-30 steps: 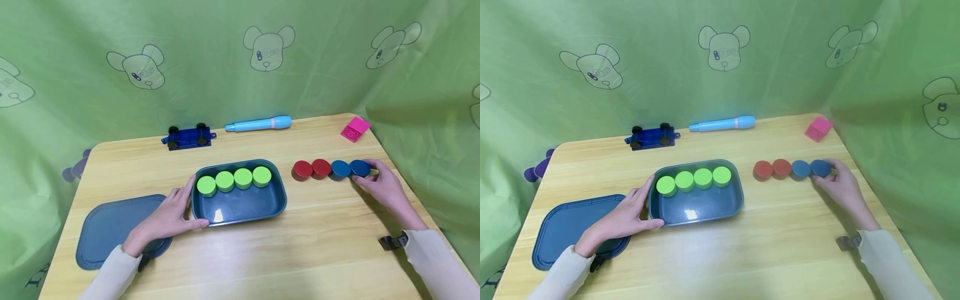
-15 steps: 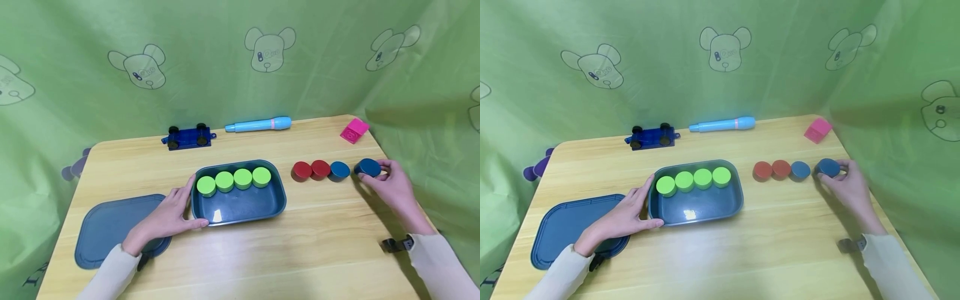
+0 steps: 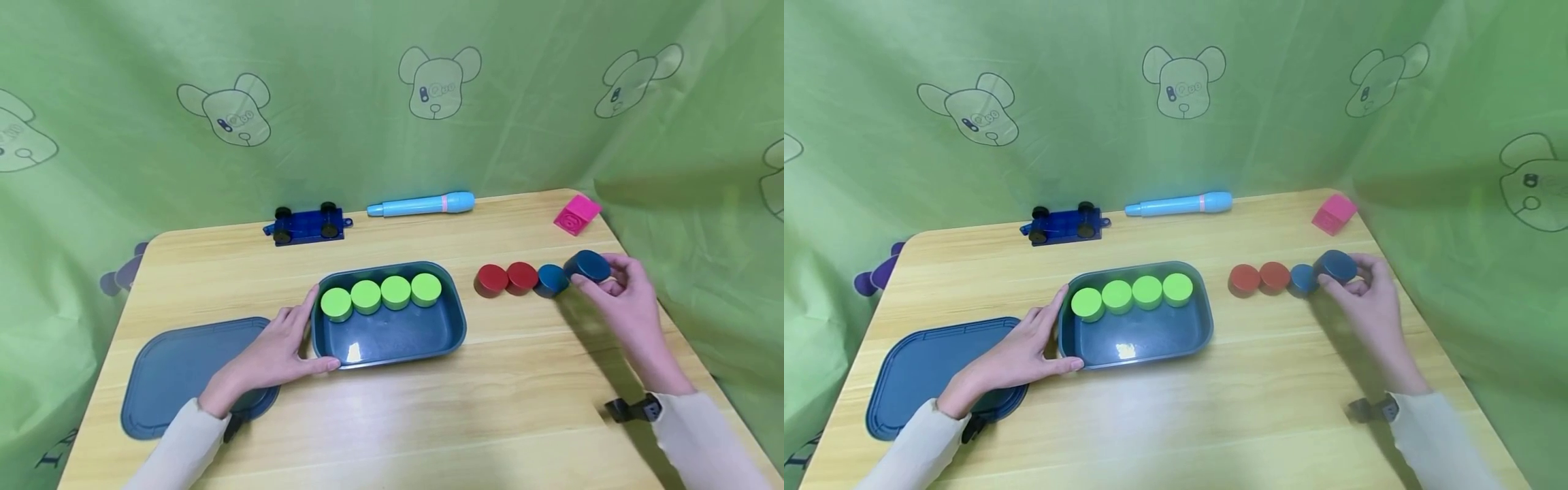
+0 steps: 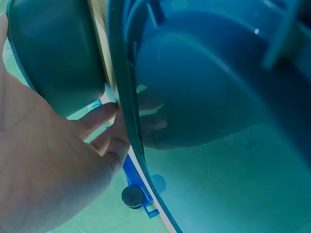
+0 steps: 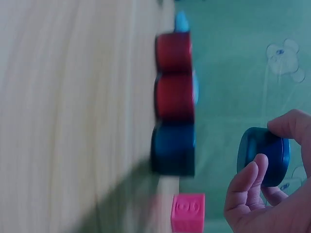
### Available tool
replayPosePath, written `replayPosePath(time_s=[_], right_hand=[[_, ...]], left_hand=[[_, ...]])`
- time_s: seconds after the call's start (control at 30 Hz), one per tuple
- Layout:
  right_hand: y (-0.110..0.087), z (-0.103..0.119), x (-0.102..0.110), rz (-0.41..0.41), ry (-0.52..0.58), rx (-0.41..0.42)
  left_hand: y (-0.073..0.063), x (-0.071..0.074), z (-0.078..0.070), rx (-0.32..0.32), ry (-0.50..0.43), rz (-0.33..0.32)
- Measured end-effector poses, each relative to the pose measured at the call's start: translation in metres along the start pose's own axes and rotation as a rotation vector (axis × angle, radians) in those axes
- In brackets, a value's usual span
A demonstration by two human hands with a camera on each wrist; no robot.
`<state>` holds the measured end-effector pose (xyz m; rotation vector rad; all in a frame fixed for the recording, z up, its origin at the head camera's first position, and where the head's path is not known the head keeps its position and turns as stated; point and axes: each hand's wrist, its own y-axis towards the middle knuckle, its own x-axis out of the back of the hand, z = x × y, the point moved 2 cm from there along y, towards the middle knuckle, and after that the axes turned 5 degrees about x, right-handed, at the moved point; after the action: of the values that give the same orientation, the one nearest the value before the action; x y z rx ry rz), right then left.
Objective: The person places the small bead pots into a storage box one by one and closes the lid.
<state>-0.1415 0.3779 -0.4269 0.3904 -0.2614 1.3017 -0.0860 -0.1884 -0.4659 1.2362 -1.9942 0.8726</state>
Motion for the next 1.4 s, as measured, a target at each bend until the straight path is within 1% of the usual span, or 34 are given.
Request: replayPosePath(time_s=[0.13, 0.2, 0.37, 0.53, 0.63, 0.77, 0.87, 1.03, 1.1, 1.2, 1.4], right_hand=[[-0.005, 0.010, -0.013, 0.028, 0.119, 0.012], [-0.007, 0.015, -0.019, 0.050, 0.127, 0.024], [-0.006, 0.022, -0.035, 0.088, 0.053, 0.068], [-0.009, 0.030, -0.054, 0.134, 0.018, 0.100], [-0.012, 0.035, -0.065, 0.174, 0.026, 0.111], [-0.015, 0.039, -0.081, 0.216, 0.053, 0.150], [-0.019, 0.044, -0.091, 0.242, 0.082, 0.196], [-0.030, 0.058, -0.108, 0.283, 0.130, 0.277], [-0.034, 0.063, -0.116, 0.305, 0.116, 0.302], [-0.038, 0.068, -0.127, 0.357, 0.085, 0.317], [-0.047, 0.077, -0.156, 0.484, 0.008, 0.316]], left_hand=[[0.001, -0.001, 0.000, -0.009, -0.001, -0.004], [0.001, -0.001, 0.001, -0.008, 0.000, -0.004], [0.003, 0.000, 0.001, -0.009, 0.013, -0.003], [0.005, 0.003, 0.001, -0.007, 0.016, 0.007], [0.005, 0.004, 0.002, -0.007, 0.016, 0.004], [0.003, 0.003, 0.000, 0.001, 0.015, 0.006], [0.001, 0.002, 0.000, 0.007, 0.015, 0.013], [0.000, 0.002, 0.002, 0.007, 0.022, 0.002], [0.001, 0.002, 0.002, 0.005, 0.020, 0.001], [0.002, 0.001, 0.002, -0.005, 0.019, 0.001], [0.001, 0.002, 0.002, -0.014, 0.020, 0.004]])
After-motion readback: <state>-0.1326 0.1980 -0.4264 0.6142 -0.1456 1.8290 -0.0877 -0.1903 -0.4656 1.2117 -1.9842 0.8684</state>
